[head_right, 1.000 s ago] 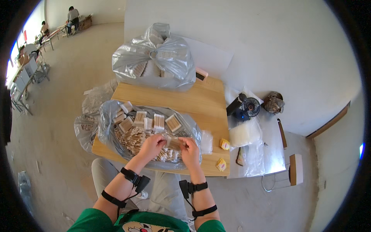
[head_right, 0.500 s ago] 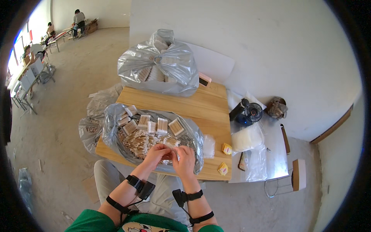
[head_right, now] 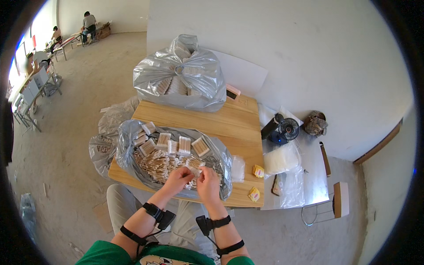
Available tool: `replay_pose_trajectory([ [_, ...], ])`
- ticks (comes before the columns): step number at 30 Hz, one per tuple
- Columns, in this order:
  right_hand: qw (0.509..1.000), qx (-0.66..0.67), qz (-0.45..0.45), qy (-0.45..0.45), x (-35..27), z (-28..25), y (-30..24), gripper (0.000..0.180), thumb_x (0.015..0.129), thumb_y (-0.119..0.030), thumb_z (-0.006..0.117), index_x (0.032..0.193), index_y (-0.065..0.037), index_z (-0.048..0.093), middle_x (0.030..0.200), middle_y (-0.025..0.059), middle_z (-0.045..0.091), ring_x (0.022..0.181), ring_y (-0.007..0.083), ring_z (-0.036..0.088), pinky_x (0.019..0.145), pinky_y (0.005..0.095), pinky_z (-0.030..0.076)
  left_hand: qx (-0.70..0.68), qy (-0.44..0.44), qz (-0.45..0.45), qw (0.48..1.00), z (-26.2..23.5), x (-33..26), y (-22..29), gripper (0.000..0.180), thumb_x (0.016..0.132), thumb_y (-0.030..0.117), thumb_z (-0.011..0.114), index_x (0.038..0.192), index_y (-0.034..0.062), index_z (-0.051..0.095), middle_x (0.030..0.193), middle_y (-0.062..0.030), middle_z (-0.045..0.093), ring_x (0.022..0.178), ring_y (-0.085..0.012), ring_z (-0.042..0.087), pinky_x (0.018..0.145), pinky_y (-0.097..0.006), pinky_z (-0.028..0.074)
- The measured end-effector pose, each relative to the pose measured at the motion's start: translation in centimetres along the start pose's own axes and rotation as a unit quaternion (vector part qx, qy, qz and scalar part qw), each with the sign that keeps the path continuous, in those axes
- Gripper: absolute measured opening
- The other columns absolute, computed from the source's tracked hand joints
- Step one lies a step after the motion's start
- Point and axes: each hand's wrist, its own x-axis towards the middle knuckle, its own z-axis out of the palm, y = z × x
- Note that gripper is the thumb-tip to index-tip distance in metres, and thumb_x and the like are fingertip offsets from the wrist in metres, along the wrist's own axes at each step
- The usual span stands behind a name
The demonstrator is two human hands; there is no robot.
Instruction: The person is sorting and placing small packaged items, possibly tea bags or condiments, into plastic bags.
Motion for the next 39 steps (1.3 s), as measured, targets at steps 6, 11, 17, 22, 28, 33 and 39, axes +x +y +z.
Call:
replay_pose_trajectory([
  [6,0.999,0.043,0.004,0.017,0.1,1.5,0.0,0.027,0.075,0.006,0.057,0.1,-0.003,0.055,0.08,0.0154,0.057,0.075,0.0315,0.057,0.066,0.0392,0.047,0.143,0.06,0.168,0.974,0.2,0.7,-1.4,0.013,0.077,0.011,0.059,0.074,-0.0012,0.055,0.069,-0.0161,0.057,0.064,-0.0282,0.057,0.059,-0.035,0.045],
  [11,0.999,0.043,-0.001,0.005,0.1,0.8,1.1,0.023,0.079,0.006,0.052,0.1,-0.002,0.056,0.084,0.017,0.059,0.079,0.0343,0.058,0.069,0.0392,0.047,0.149,0.014,0.184,0.971,-0.4,-0.2,0.2,0.011,0.076,0.008,0.06,0.075,-0.0011,0.053,0.071,-0.0161,0.055,0.068,-0.0325,0.057,0.062,-0.038,0.046],
  [17,0.929,0.263,0.243,0.091,0.1,1.9,3.2,0.021,0.081,0.009,0.05,0.1,0.001,0.056,0.086,0.0058,0.062,0.074,0.0114,0.059,0.067,0.0223,0.047,0.049,0.175,0.198,0.963,-1.2,1.9,-2.7,0.029,0.081,0.019,0.067,0.093,-0.002,0.052,0.079,-0.0087,0.058,0.069,-0.02,0.056,0.064,-0.031,0.046],
  [22,0.819,0.485,0.299,0.067,0.2,2.9,4.4,0.022,0.081,0.01,0.048,0.098,0.0,0.056,0.089,0.0042,0.06,0.077,0.0112,0.057,0.071,0.0225,0.048,-0.245,0.058,-0.034,0.967,-1.7,2.6,-2.5,0.022,0.086,0.017,0.065,0.098,-0.0011,0.057,0.089,-0.0037,0.059,0.077,-0.0085,0.053,0.068,-0.022,0.046],
  [28,0.951,0.268,0.151,0.04,1.7,2.6,3.9,0.021,0.084,0.003,0.053,0.104,0.0,0.058,0.093,0.0051,0.062,0.086,0.0103,0.056,0.078,0.0247,0.044,0.138,0.136,0.154,0.969,-1.9,2.9,-1.0,0.017,0.074,0.01,0.073,0.083,0.0005,0.063,0.076,-0.0077,0.06,0.067,-0.0171,0.058,0.06,-0.028,0.047],
  [33,0.956,0.243,0.16,-0.033,3.2,2.8,2.8,0.011,0.085,-0.006,0.062,0.094,0.0,0.062,0.083,0.0039,0.062,0.076,0.0079,0.056,0.069,0.0222,0.045,0.138,0.135,0.151,0.969,-1.5,3.3,-0.9,0.016,0.071,0.008,0.074,0.081,0.0004,0.064,0.073,-0.0101,0.058,0.065,-0.0226,0.058,0.059,-0.03,0.047],
  [39,0.962,0.207,0.177,-0.022,3.8,3.3,2.9,0.009,0.088,-0.007,0.06,0.092,0.0,0.061,0.079,0.0026,0.061,0.07,0.0062,0.053,0.063,0.0216,0.044,0.177,0.164,0.21,0.948,-1.7,4.2,-0.9,0.012,0.074,0.005,0.071,0.072,-0.0001,0.061,0.069,-0.0094,0.056,0.062,-0.0222,0.056,0.056,-0.03,0.044],
])
